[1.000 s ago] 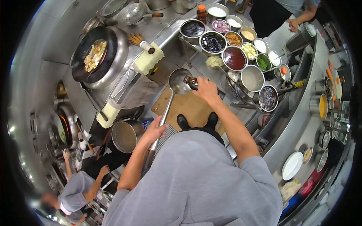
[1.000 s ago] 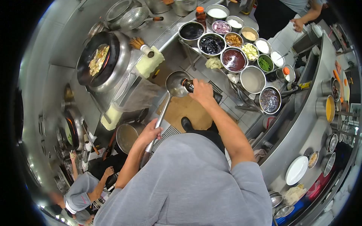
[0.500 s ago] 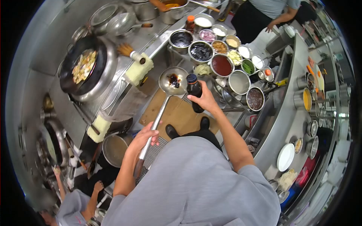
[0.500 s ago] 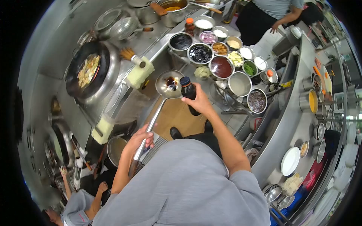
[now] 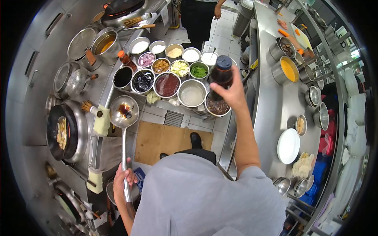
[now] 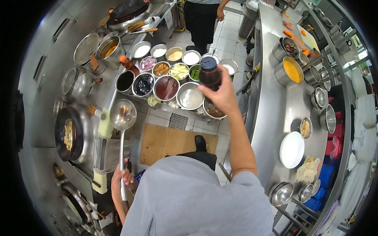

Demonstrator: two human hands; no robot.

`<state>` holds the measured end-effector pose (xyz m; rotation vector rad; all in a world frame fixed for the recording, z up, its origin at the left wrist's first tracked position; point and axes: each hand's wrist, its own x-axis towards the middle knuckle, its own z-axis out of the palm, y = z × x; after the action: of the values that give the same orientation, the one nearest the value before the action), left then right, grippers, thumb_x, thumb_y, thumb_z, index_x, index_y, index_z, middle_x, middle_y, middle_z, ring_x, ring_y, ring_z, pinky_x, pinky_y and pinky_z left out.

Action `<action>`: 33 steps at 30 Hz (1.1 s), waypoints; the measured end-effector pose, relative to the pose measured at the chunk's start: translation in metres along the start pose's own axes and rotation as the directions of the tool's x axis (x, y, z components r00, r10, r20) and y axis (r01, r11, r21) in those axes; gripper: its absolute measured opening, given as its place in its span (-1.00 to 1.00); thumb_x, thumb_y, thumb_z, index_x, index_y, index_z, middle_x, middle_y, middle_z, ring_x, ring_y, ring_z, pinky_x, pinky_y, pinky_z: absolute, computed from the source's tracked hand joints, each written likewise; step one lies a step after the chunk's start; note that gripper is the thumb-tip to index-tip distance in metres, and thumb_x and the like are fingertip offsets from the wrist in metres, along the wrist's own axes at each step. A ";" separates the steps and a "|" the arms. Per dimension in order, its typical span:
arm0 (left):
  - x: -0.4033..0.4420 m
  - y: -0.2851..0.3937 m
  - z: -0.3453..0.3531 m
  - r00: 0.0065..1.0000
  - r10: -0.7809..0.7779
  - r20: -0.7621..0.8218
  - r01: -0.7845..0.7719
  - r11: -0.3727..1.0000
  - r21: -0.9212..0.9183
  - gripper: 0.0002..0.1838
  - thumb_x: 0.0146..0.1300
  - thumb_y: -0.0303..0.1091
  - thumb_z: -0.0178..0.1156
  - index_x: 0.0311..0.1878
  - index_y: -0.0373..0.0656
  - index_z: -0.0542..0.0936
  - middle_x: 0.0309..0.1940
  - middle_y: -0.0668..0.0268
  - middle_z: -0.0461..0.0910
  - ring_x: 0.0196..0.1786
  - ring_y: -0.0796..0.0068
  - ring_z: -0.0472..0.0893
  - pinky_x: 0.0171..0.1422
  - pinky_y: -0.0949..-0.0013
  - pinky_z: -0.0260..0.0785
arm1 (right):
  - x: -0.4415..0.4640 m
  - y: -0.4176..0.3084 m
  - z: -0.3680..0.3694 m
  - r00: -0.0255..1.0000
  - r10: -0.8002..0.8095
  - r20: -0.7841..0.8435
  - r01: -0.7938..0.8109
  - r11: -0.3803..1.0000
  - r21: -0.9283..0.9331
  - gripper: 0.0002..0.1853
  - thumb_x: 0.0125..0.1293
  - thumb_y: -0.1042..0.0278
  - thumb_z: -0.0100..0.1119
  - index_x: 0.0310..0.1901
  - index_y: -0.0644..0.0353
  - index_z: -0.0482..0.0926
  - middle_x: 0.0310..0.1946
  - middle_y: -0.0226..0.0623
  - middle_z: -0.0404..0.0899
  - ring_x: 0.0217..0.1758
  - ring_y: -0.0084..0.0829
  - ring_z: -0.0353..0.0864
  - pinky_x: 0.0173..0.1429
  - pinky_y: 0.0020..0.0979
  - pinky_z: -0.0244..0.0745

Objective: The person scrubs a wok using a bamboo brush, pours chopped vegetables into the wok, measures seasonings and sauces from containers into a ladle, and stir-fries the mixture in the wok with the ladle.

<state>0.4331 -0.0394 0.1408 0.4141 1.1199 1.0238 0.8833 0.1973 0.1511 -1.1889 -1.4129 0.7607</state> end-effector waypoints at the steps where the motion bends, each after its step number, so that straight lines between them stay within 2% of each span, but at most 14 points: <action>1: 0.003 -0.003 0.006 1.000 0.018 -0.023 -0.017 1.000 0.011 -0.37 0.33 -0.39 0.08 0.45 -0.30 0.24 -0.62 0.41 0.31 -0.64 0.56 0.34 -0.35 0.36 0.38 | 0.008 0.012 -0.017 0.999 -0.001 -0.054 -0.005 0.994 -0.105 -0.17 0.04 0.28 0.61 0.29 0.23 0.32 0.09 -0.15 0.56 0.13 -0.30 0.60 0.26 -0.28 0.47; 2: 0.007 -0.007 0.013 0.998 0.035 -0.046 -0.034 0.999 0.021 -0.38 0.33 -0.40 0.06 0.45 -0.31 0.24 -0.62 0.41 0.31 -0.64 0.57 0.35 -0.35 0.36 0.38 | 0.016 0.025 -0.032 0.994 -0.007 -0.107 -0.016 0.978 -0.210 -0.17 0.04 0.28 0.61 0.29 0.24 0.31 0.09 -0.11 0.56 0.14 -0.25 0.61 0.27 -0.27 0.47; 4: 0.013 -0.014 0.029 0.996 0.044 -0.082 -0.043 0.999 0.018 -0.39 0.33 -0.39 0.06 0.45 -0.30 0.26 -0.62 0.41 0.31 -0.64 0.58 0.35 -0.35 0.36 0.39 | 0.030 0.082 -0.053 0.989 -0.007 -0.148 -0.025 0.977 -0.212 -0.18 0.03 0.27 0.60 0.28 0.26 0.31 0.10 -0.07 0.57 0.13 -0.19 0.61 0.27 -0.24 0.47; 6: 0.018 -0.018 0.042 0.992 0.054 -0.118 -0.055 0.999 0.001 -0.39 0.33 -0.39 0.06 0.45 -0.28 0.26 -0.62 0.41 0.31 -0.64 0.58 0.35 -0.34 0.36 0.41 | 0.036 0.146 -0.065 0.958 0.041 -0.285 -0.129 0.946 -0.298 -0.19 0.02 0.27 0.62 0.25 0.24 0.32 0.07 -0.17 0.55 0.12 -0.31 0.58 0.27 -0.29 0.44; 11: 0.023 -0.024 0.070 0.979 0.060 -0.197 -0.065 0.998 -0.021 -0.38 0.32 -0.39 0.09 0.45 -0.27 0.26 -0.62 0.41 0.31 -0.64 0.57 0.35 -0.35 0.35 0.43 | 0.034 0.282 -0.066 0.917 0.161 -0.364 -0.221 0.967 -0.127 -0.12 -0.02 0.25 0.64 0.27 0.26 0.26 0.06 -0.04 0.55 0.10 -0.20 0.60 0.23 -0.23 0.48; 14: 0.023 -0.023 0.072 0.976 0.059 -0.208 -0.061 0.998 -0.005 -0.37 0.32 -0.39 0.11 0.45 -0.27 0.27 -0.62 0.40 0.32 -0.64 0.56 0.36 -0.36 0.35 0.44 | 0.031 0.303 -0.055 0.882 0.267 -0.388 -0.307 0.951 -0.042 -0.12 -0.04 0.26 0.64 0.24 0.25 0.26 0.05 -0.05 0.55 0.09 -0.19 0.59 0.22 -0.22 0.48; 16: 0.025 -0.023 0.073 0.976 0.059 -0.209 -0.059 0.998 0.006 -0.37 0.31 -0.39 0.12 0.44 -0.27 0.27 -0.62 0.40 0.32 -0.64 0.56 0.36 -0.37 0.35 0.45 | 0.029 0.307 -0.051 0.878 0.263 -0.399 -0.326 0.940 -0.099 -0.16 -0.05 0.30 0.66 0.23 0.25 0.32 0.06 -0.16 0.54 0.12 -0.27 0.55 0.25 -0.27 0.44; 18: 0.028 -0.023 0.075 0.975 0.067 -0.214 -0.066 0.998 0.012 -0.38 0.32 -0.36 0.16 0.43 -0.28 0.28 -0.63 0.42 0.32 -0.66 0.57 0.35 -0.40 0.36 0.43 | 0.027 0.308 -0.053 0.878 0.279 -0.389 -0.354 0.926 -0.135 -0.13 -0.05 0.29 0.66 0.25 0.27 0.31 0.09 -0.12 0.53 0.14 -0.24 0.55 0.26 -0.25 0.44; 20: 0.030 -0.023 0.075 0.973 0.066 -0.223 -0.065 0.998 0.016 -0.37 0.31 -0.36 0.16 0.43 -0.28 0.28 -0.63 0.42 0.32 -0.66 0.57 0.35 -0.40 0.35 0.44 | 0.024 0.323 -0.053 0.901 0.226 -0.371 -0.294 0.946 -0.139 -0.03 -0.06 0.26 0.66 0.35 0.31 0.26 0.20 -0.05 0.46 0.26 -0.20 0.49 0.37 -0.24 0.38; 21: 0.031 -0.022 0.075 0.971 0.063 -0.230 -0.060 0.998 0.022 -0.37 0.31 -0.36 0.16 0.43 -0.28 0.28 -0.64 0.42 0.32 -0.66 0.57 0.35 -0.40 0.34 0.44 | 0.021 0.332 -0.045 0.882 0.154 -0.446 -0.242 0.959 -0.148 0.02 0.01 0.37 0.58 0.46 0.33 0.13 0.34 0.04 0.31 0.42 -0.09 0.35 0.47 -0.17 0.29; 25: 0.029 -0.023 0.081 0.965 0.070 -0.251 -0.069 0.998 0.012 -0.36 0.27 -0.38 0.16 0.42 -0.27 0.28 -0.62 0.40 0.34 -0.66 0.56 0.36 -0.41 0.36 0.46 | 0.037 0.212 -0.035 0.880 -0.027 -0.474 -0.135 0.943 -0.305 0.02 0.08 0.42 0.52 0.51 0.32 0.07 0.41 0.04 0.23 0.51 -0.06 0.25 0.56 -0.11 0.19; 27: 0.028 -0.024 0.084 0.959 0.082 -0.270 -0.077 0.997 0.028 -0.36 0.26 -0.37 0.17 0.41 -0.27 0.28 -0.63 0.41 0.34 -0.66 0.56 0.37 -0.41 0.36 0.46 | 0.051 0.187 -0.014 0.929 -0.038 -0.369 0.044 0.999 0.009 0.00 0.10 0.46 0.48 0.51 0.33 0.05 0.45 0.06 0.19 0.54 -0.01 0.23 0.57 -0.08 0.16; 31: 0.021 -0.024 0.085 0.962 0.077 -0.261 -0.076 0.997 0.014 -0.35 0.26 -0.34 0.20 0.40 -0.26 0.29 -0.63 0.41 0.34 -0.66 0.57 0.37 -0.40 0.36 0.46 | 0.067 0.240 0.022 0.943 0.012 -0.334 -0.027 0.999 -0.039 0.05 0.07 0.47 0.50 0.53 0.33 0.02 0.48 0.11 0.14 0.53 0.06 0.22 0.56 -0.08 0.15; 33: 0.014 -0.027 0.086 0.954 0.065 -0.293 -0.064 0.998 0.012 -0.34 0.25 -0.32 0.23 0.41 -0.25 0.29 -0.63 0.41 0.34 -0.66 0.57 0.37 -0.40 0.36 0.46 | 0.065 0.263 0.033 0.937 0.075 -0.342 -0.184 0.936 -0.300 0.08 0.04 0.47 0.52 0.54 0.34 0.00 0.48 0.16 0.15 0.52 0.08 0.23 0.57 -0.10 0.13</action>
<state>0.5228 -0.0239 0.1494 0.3078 1.3803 1.1679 0.9219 0.3407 -0.0773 -1.6016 -1.2168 0.3971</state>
